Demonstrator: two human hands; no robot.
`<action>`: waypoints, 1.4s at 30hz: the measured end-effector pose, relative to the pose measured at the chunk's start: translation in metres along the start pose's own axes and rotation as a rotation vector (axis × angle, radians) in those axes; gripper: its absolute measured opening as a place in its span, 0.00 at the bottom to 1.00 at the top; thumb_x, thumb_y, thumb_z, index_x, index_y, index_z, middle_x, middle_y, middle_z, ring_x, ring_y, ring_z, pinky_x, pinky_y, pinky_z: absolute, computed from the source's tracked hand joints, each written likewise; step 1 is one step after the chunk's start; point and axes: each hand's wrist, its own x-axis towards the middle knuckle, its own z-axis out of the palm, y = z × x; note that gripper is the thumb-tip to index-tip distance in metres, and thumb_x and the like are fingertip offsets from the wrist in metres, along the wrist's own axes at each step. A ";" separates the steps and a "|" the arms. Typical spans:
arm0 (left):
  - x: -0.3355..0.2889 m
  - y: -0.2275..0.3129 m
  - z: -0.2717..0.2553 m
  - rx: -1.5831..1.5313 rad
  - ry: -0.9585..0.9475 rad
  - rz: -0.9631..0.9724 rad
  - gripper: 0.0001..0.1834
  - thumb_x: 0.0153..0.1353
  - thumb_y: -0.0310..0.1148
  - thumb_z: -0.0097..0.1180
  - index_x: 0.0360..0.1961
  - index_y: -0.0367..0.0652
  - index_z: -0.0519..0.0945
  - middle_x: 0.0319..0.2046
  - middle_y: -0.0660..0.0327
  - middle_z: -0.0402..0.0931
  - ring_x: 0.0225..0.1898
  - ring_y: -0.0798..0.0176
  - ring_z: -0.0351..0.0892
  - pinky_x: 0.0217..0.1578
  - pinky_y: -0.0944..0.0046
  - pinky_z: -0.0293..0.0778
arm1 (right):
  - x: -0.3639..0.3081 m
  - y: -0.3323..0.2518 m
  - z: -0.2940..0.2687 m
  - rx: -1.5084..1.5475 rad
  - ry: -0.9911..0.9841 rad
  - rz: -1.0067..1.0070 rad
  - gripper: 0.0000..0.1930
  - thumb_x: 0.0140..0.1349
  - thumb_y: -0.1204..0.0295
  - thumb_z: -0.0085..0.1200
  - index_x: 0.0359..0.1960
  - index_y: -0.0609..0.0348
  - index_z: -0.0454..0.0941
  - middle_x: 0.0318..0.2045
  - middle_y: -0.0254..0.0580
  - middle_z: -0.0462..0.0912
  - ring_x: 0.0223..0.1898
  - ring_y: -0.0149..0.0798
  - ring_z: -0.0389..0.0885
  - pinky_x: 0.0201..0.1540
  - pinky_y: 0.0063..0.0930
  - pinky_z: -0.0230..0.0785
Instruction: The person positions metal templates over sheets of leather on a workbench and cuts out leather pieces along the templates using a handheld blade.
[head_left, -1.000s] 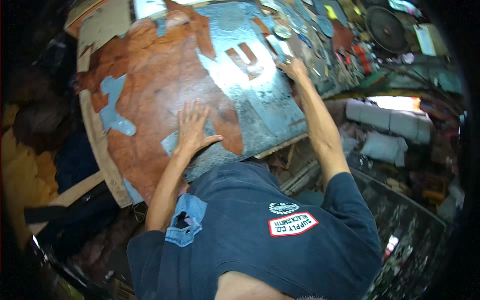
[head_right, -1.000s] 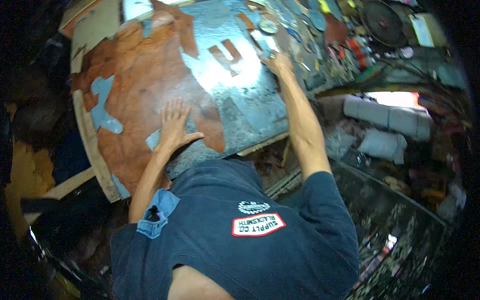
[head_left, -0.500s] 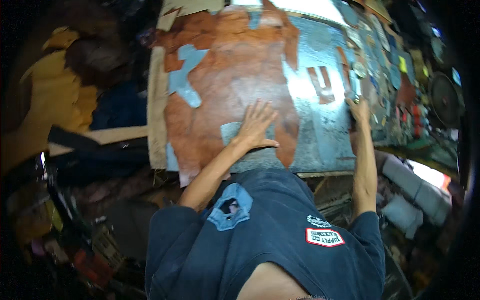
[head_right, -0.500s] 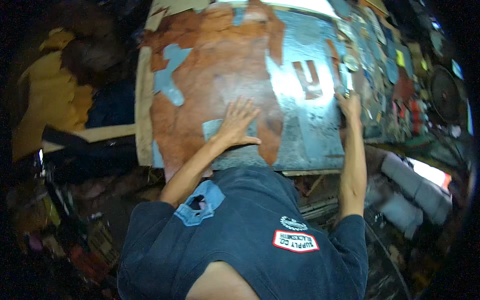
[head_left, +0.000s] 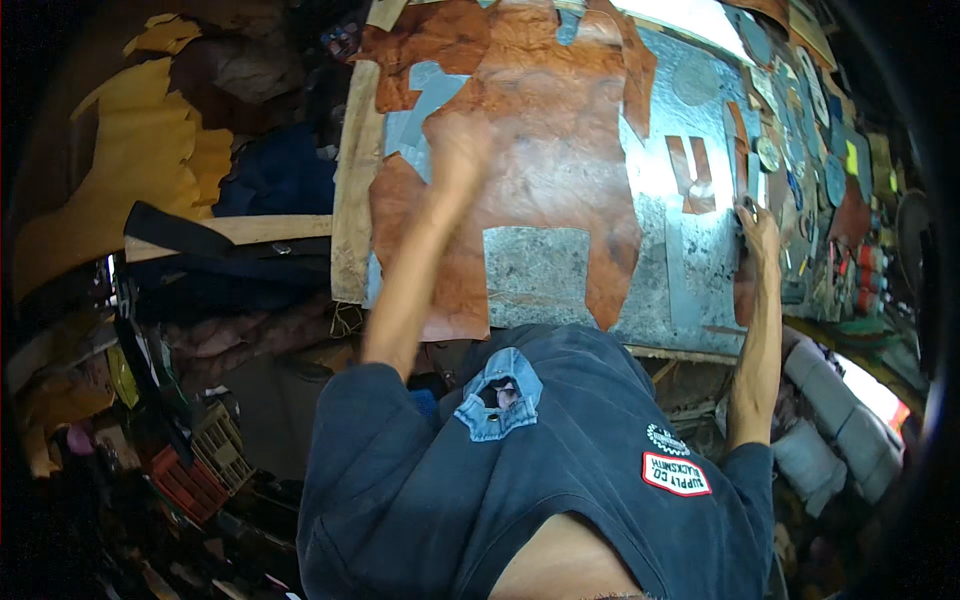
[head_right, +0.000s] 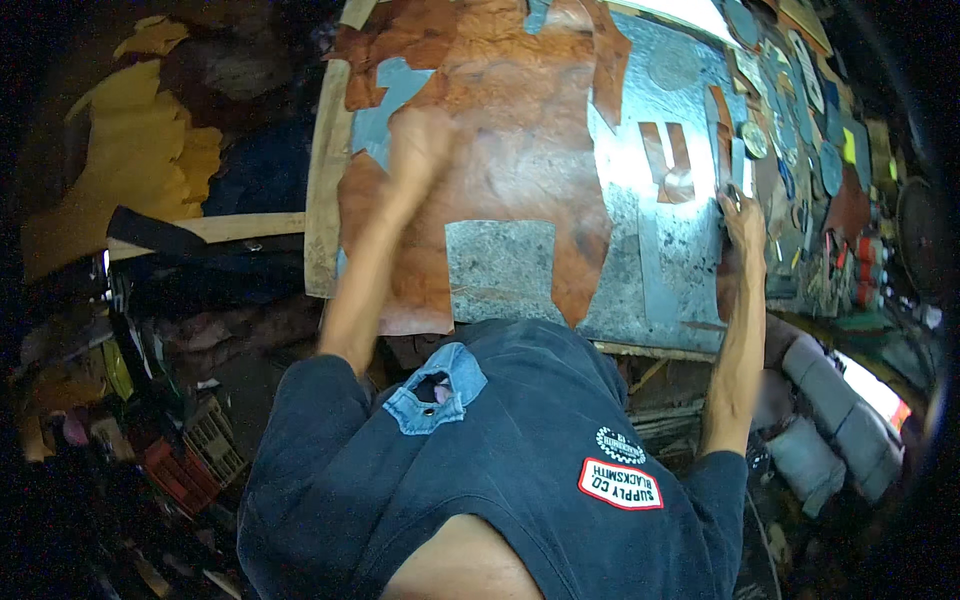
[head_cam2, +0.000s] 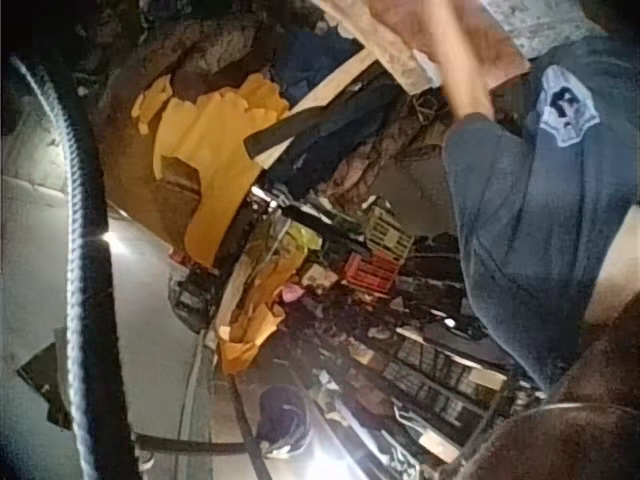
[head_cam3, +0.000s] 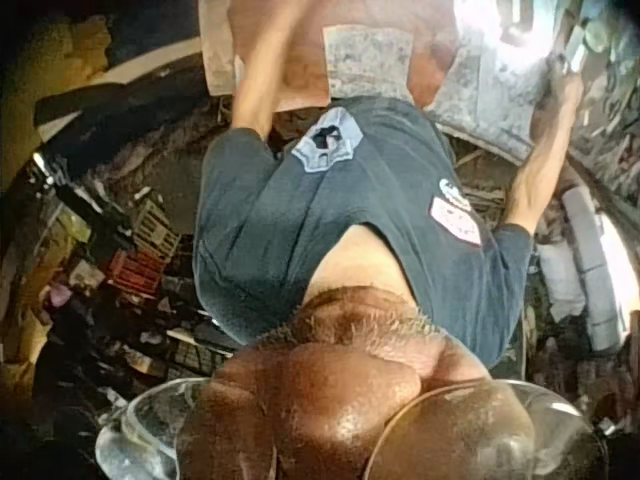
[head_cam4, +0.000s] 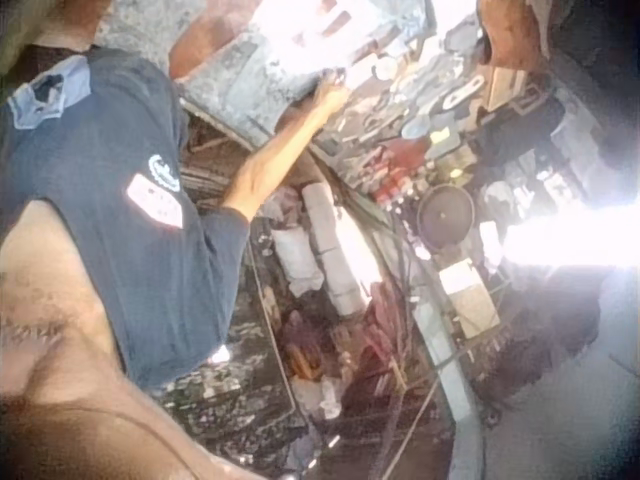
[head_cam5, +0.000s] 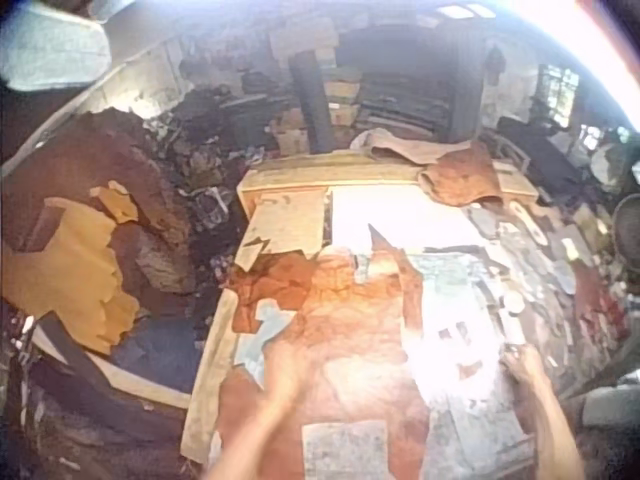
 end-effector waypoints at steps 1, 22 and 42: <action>0.003 -0.040 0.011 -0.005 0.110 -0.132 0.14 0.60 0.39 0.53 0.26 0.42 0.83 0.28 0.50 0.81 0.30 0.45 0.81 0.32 0.47 0.74 | 0.000 -0.018 -0.012 0.130 -0.110 0.100 0.28 0.62 0.51 0.54 0.55 0.59 0.78 0.39 0.63 0.83 0.44 0.57 0.82 0.49 0.44 0.71; -0.002 -0.034 -0.061 -0.526 0.501 0.333 0.11 0.59 0.26 0.58 0.44 0.44 0.84 0.38 0.56 0.82 0.40 0.58 0.82 0.43 0.61 0.76 | -0.240 -0.181 0.008 1.291 -0.162 0.448 0.19 0.65 0.55 0.56 0.40 0.61 0.83 0.23 0.33 0.81 0.14 0.21 0.67 0.16 0.17 0.61; -0.069 0.098 0.065 -0.264 -0.014 0.484 0.44 0.58 0.63 0.55 0.66 0.41 0.67 0.68 0.50 0.61 0.71 0.42 0.52 0.68 0.37 0.47 | -0.239 -0.192 0.049 0.882 -0.095 0.416 0.13 0.62 0.69 0.55 0.42 0.66 0.81 0.28 0.36 0.83 0.26 0.26 0.75 0.30 0.24 0.68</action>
